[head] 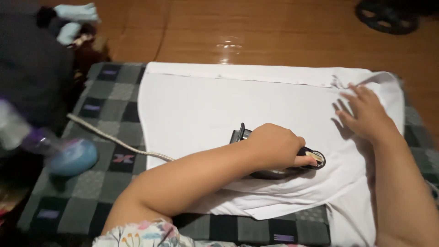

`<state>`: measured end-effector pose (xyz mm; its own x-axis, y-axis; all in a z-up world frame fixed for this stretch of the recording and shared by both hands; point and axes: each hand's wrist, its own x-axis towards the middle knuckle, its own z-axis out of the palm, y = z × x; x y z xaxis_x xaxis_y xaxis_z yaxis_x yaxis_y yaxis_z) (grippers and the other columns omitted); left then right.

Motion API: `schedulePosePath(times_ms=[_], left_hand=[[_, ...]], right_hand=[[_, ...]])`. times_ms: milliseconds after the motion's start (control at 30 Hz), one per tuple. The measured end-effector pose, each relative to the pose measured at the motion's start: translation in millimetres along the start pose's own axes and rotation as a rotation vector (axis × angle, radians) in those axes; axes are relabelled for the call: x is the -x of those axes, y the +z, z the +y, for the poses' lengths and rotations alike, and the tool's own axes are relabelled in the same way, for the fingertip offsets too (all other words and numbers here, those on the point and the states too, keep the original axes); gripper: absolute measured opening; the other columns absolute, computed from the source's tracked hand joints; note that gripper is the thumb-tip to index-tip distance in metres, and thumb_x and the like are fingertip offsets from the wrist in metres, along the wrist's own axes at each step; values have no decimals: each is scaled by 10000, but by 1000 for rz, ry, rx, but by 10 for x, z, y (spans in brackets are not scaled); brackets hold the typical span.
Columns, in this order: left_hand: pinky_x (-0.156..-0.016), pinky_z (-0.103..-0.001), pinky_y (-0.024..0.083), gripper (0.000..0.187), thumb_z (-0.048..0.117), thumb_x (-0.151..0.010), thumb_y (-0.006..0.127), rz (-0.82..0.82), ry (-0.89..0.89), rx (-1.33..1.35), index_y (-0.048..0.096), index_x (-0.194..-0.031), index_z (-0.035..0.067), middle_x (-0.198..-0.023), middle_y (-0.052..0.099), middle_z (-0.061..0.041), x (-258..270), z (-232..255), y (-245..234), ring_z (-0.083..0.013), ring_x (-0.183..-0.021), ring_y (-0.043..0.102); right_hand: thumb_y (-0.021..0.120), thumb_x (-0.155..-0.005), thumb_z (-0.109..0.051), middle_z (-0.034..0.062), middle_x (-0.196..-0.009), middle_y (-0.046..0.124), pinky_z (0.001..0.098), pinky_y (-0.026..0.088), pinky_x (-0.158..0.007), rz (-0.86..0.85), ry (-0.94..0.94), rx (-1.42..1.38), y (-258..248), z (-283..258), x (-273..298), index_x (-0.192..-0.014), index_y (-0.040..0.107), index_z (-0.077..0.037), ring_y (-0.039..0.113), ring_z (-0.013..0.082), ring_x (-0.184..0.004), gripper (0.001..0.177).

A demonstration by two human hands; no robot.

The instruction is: Ironing a white button-up dress shirt on an ironing board.

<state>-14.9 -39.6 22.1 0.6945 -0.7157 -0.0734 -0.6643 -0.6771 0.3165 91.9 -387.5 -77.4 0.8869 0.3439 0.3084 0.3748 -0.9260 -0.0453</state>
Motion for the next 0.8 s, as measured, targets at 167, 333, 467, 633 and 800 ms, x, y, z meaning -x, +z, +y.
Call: schedulePosePath(times_ms=[167,333,467,633,800], left_hand=[[-690,-416,538,759,735,-858,309,-62,-29,-23,769,-884,132,-824,763,-76,408,-220,-203,-308,-743,704],[-734,-441,541,760,746,-864,332,-81,-110,-52,775,-889,129,-871,763,-102,792,-474,-338,-333,-788,710],[-708,-445,531,750,748,-900,361,-53,-219,-87,771,-863,121,-821,751,-107,1070,-799,-365,-339,-755,700],[-698,-481,516,743,771,-906,398,55,-301,-174,751,-873,117,-792,732,-128,1388,-1312,-358,-381,-736,673],[-621,-478,527,713,772,-950,425,413,-591,-417,713,-868,125,-754,733,-137,1398,-1982,-234,-404,-693,684]], right_hand=[[637,-835,-465,35,-1653,417,451,328,-1191,-216,-58,-62,103,-500,-95,-1448,572,-173,295,276,-1572,682],[621,-795,-548,39,-1648,394,438,255,-1227,-249,-206,-110,231,-814,-100,-1522,474,-206,317,275,-1537,817],[469,-867,-650,13,-1689,283,497,194,-1232,-282,-260,-56,369,-815,-83,-1595,319,-236,203,273,-1571,851],[453,-871,-677,35,-1688,286,532,200,-1220,-251,-270,-44,409,-774,-70,-1595,321,-227,213,301,-1566,863],[421,-902,-678,8,-1683,291,506,166,-1235,-261,-224,-86,375,-807,-64,-1581,350,-249,193,277,-1568,806]])
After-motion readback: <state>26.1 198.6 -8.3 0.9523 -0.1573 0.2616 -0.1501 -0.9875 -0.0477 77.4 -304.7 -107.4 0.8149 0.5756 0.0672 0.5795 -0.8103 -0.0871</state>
